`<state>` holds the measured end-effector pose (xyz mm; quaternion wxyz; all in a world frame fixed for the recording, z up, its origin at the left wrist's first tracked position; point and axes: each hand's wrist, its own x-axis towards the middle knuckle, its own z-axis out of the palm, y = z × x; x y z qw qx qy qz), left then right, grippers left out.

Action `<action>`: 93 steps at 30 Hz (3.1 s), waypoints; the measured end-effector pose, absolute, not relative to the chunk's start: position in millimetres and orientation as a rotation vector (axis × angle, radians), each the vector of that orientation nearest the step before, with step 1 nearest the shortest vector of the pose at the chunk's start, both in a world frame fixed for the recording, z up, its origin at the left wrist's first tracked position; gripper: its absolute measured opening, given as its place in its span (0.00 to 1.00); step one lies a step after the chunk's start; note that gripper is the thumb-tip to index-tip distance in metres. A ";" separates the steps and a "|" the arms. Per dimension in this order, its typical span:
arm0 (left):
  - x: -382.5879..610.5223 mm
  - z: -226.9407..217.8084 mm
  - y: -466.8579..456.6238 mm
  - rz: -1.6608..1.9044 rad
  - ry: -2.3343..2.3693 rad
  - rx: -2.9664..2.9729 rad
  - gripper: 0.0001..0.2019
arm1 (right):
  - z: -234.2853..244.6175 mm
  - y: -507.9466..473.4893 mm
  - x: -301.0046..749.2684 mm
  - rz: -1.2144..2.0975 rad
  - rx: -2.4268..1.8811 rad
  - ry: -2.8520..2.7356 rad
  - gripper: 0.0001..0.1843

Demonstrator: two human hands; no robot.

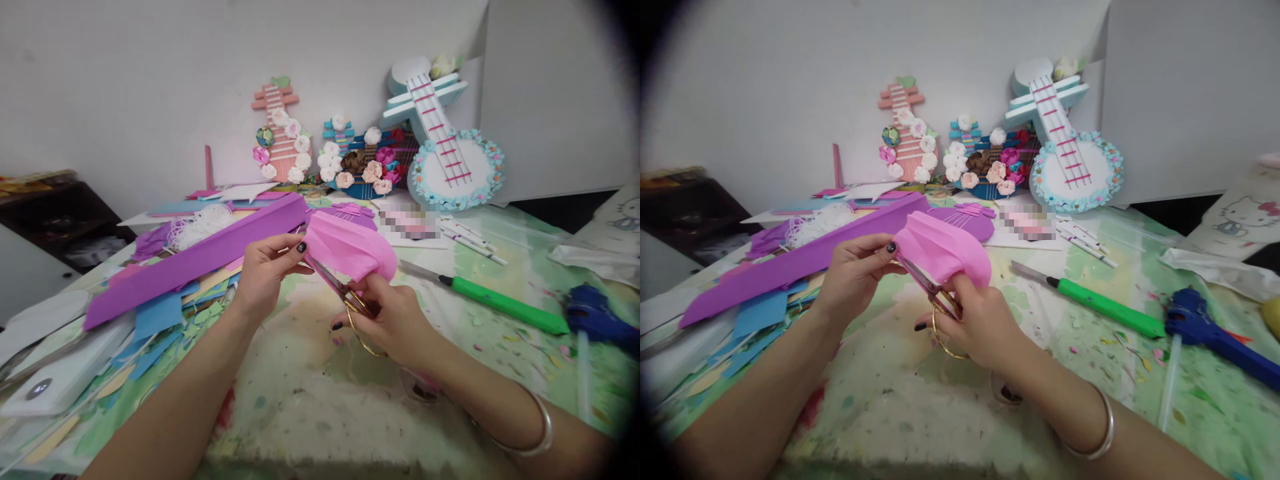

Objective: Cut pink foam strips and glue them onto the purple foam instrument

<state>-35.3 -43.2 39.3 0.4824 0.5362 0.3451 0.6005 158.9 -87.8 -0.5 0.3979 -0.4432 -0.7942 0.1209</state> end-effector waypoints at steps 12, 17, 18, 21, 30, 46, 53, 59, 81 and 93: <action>-35.6 39.0 -44.7 1.398 0.801 1.345 0.08 | 0.4 -85.4 155.6 0.367 -1.098 -1.964 0.13; -35.6 39.5 -46.1 1.365 0.789 1.364 0.09 | 2.2 -84.5 156.0 0.310 -1.079 -1.982 0.16; -35.4 39.3 -46.2 1.363 0.791 1.368 0.09 | 3.0 -84.3 155.9 0.310 -1.077 -1.992 0.16; -34.5 38.5 -45.1 1.383 0.808 1.385 0.10 | 6.0 -83.7 155.5 0.322 -1.078 -1.997 0.16; -30.3 42.1 -46.1 1.503 0.744 1.395 0.22 | 18.6 -86.6 157.7 0.579 -1.051 -1.920 0.15; -32.2 45.7 -50.6 1.570 0.726 1.481 0.13 | 25.8 -88.0 158.2 0.620 -1.030 -1.930 0.15; -32.3 48.5 -50.6 1.511 0.693 1.483 0.13 | 24.4 -86.3 157.5 0.667 -1.045 -1.922 0.14; -32.1 48.0 -50.2 1.497 0.690 1.446 0.13 | 25.2 -86.5 155.2 0.712 -1.039 -1.898 0.15; -31.3 47.8 -49.2 1.411 0.650 1.455 0.14 | 24.9 -86.7 154.5 0.768 -1.050 -1.845 0.14; -33.0 42.3 -44.3 1.399 0.685 1.450 0.21 | 26.7 -86.4 154.5 0.763 -1.073 -1.835 0.17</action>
